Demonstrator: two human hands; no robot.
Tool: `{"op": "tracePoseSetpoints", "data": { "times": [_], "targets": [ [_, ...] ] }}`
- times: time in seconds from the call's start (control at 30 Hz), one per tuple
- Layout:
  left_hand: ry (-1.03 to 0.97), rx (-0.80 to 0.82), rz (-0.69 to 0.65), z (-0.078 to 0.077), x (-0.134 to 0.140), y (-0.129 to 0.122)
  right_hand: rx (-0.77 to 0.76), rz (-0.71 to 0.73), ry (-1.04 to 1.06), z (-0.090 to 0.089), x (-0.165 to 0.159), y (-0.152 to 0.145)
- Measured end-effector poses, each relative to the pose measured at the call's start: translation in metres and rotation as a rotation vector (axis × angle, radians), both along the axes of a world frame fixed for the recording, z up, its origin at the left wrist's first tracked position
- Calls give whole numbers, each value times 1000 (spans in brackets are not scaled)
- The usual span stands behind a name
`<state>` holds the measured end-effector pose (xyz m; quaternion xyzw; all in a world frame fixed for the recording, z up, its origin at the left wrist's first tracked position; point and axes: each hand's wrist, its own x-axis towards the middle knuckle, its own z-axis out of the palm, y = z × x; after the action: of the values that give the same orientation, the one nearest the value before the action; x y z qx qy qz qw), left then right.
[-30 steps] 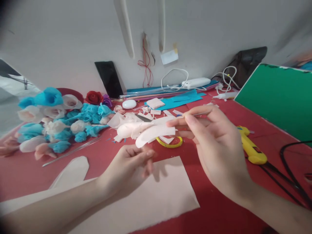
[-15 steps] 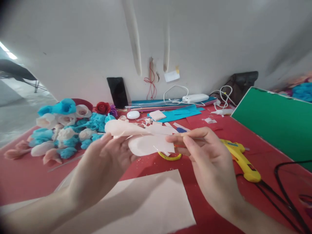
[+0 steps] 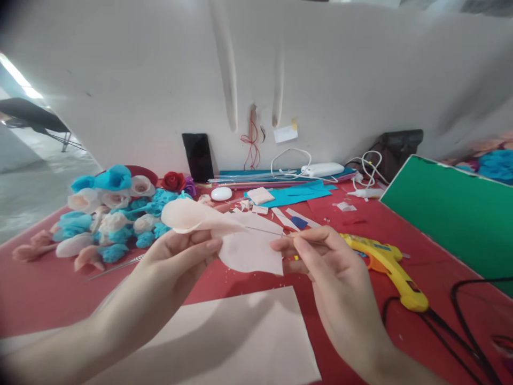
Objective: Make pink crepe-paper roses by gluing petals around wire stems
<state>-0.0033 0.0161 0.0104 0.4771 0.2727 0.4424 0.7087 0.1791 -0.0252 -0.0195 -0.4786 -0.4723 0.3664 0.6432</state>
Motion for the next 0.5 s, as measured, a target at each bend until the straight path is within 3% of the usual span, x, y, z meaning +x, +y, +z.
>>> {"op": "tracePoseSetpoints", "data": {
  "times": [0.23,0.5],
  "targets": [
    [91,4,0,-2,-1,0,-89,82,138,1,0,-1],
    [103,-12,123,-24,-1,14,-289,74,408,4,0,6]
  ]
}}
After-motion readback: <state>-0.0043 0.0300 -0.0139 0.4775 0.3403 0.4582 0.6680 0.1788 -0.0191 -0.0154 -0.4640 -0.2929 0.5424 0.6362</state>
